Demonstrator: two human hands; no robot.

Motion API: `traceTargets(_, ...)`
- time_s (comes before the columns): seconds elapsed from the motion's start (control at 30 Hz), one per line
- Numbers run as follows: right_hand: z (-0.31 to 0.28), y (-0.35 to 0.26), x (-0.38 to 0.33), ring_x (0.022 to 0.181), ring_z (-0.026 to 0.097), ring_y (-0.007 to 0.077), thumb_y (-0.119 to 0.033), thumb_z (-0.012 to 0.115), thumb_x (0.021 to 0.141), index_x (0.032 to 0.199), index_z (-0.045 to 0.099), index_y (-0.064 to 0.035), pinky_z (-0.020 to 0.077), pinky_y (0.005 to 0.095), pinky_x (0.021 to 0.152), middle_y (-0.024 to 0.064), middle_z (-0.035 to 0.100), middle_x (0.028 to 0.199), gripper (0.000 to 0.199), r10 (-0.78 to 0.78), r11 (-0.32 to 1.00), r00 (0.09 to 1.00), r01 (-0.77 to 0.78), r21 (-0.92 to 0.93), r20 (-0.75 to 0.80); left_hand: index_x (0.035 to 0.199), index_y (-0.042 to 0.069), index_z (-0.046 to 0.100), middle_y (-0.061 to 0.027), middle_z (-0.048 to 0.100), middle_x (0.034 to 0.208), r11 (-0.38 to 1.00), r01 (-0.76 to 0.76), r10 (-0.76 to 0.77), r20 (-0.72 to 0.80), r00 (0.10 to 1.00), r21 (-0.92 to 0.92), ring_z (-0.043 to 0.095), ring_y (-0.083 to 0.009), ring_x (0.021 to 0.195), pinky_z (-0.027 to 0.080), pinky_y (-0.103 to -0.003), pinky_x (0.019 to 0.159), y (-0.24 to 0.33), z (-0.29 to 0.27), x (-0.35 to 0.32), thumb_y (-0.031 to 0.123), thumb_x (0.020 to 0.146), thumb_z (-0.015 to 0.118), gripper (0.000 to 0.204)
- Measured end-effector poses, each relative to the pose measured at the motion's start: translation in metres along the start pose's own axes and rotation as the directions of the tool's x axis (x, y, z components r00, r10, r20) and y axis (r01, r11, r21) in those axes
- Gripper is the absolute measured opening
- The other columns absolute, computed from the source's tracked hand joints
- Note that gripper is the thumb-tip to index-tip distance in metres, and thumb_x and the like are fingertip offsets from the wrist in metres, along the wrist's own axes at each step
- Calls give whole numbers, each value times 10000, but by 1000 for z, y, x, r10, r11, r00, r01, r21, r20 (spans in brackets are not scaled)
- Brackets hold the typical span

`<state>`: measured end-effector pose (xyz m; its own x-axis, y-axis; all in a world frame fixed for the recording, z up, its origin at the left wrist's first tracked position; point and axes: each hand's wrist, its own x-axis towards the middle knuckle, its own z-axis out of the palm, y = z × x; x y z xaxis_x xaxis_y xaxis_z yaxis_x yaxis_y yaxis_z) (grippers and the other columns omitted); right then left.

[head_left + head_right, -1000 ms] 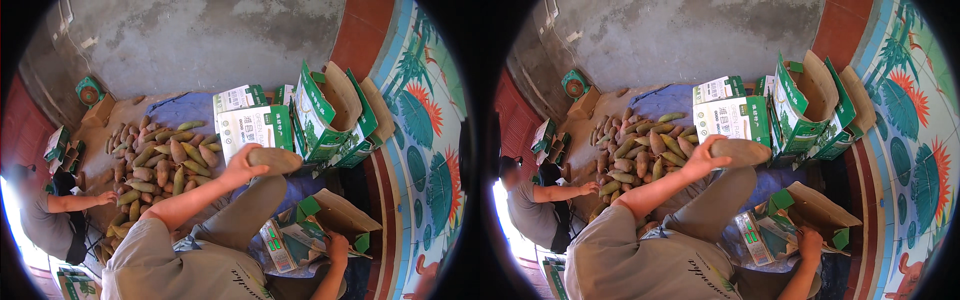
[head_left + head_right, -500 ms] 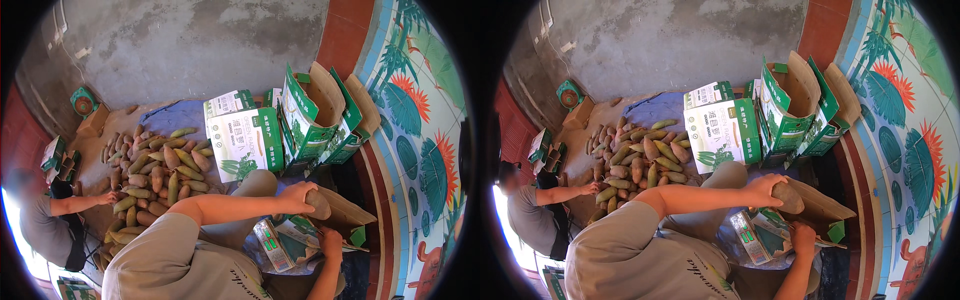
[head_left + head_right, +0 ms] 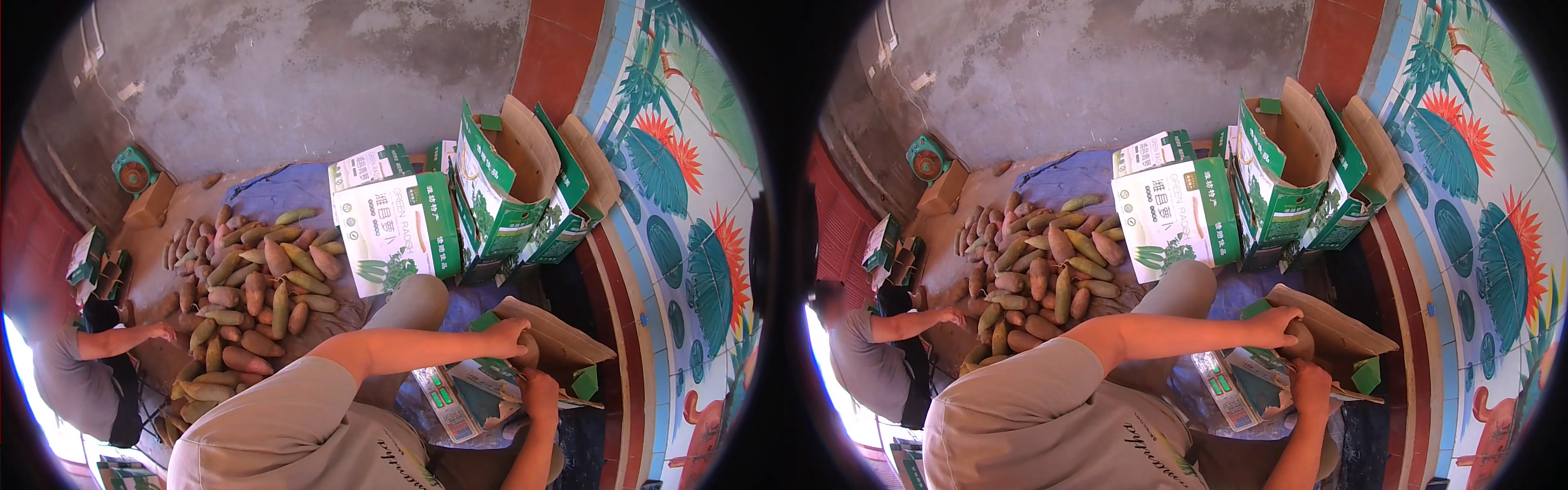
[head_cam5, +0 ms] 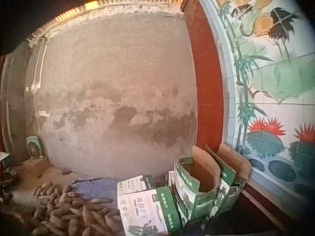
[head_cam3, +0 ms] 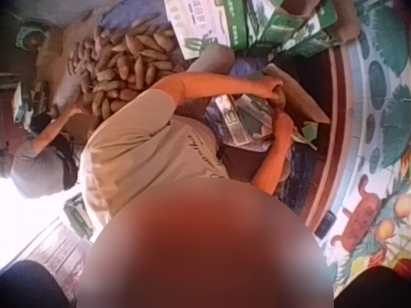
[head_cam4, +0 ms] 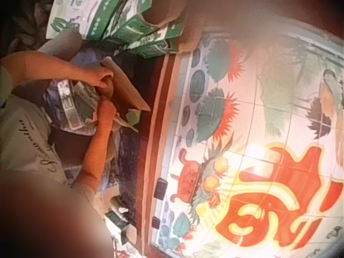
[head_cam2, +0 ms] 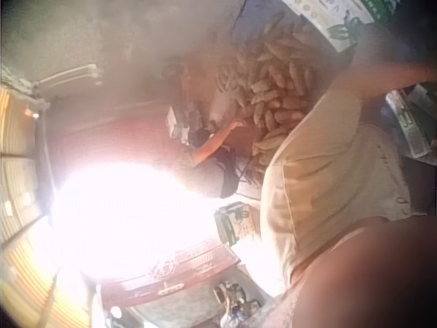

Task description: Picking up radishes from a pile, weighing them, and placing them into cardboard boxes.

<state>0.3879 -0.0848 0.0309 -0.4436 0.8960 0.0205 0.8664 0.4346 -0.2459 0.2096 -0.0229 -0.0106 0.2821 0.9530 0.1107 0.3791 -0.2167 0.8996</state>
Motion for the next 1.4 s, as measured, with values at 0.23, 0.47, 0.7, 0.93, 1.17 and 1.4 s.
traceTargets(0.23,-2,3,4,748,622,321,-171,657,745,824,635,-77,482,424,673,141,635,770,125,22,1000,999,-21,18,-44,1064,29,548,-144,569,1061,976,-195,185,107,977,92,577,-289,940,470,-363,809,29,-56,-17,124,787,626,302)
traceTargets(0.47,1,1,6,771,604,355,-165,665,742,826,637,-56,464,438,684,168,628,780,140,35,999,998,-33,40,-47,929,20,600,-125,621,1012,955,-291,294,-264,919,51,600,-267,945,474,-340,824,39,-141,-57,60,815,589,121)
traceTargets(0.7,2,3,4,790,604,361,-159,675,730,841,639,-44,466,436,694,179,634,811,163,72,996,997,-70,53,-40,919,27,617,-130,632,970,967,-29,173,-572,801,253,616,-249,889,496,-322,744,-39,-227,-108,12,790,601,131)
traceTargets(0.93,-4,-3,6,793,614,337,-162,651,752,848,645,-51,471,427,708,155,644,825,147,87,995,996,-87,40,-2,788,39,594,-132,617,838,733,432,-63,-580,812,525,589,-338,797,470,-435,713,-158,-262,-223,142,791,557,110)
traceTargets(1.17,-4,-4,10,796,609,351,-162,654,750,848,643,-45,468,428,707,164,640,817,153,113,993,994,-113,47,-3,938,59,664,-171,648,982,157,854,-811,-429,398,495,616,-285,988,487,-381,839,-232,-254,-354,293,799,566,289)
traceTargets(1.4,-7,-1,1,793,603,364,-148,655,748,853,634,-37,463,429,704,178,634,823,154,155,988,988,-154,28,-6,1057,118,657,-142,646,1045,-146,989,-968,-207,-143,-4,609,-276,1021,489,-384,854,-159,-247,-394,307,761,613,354)
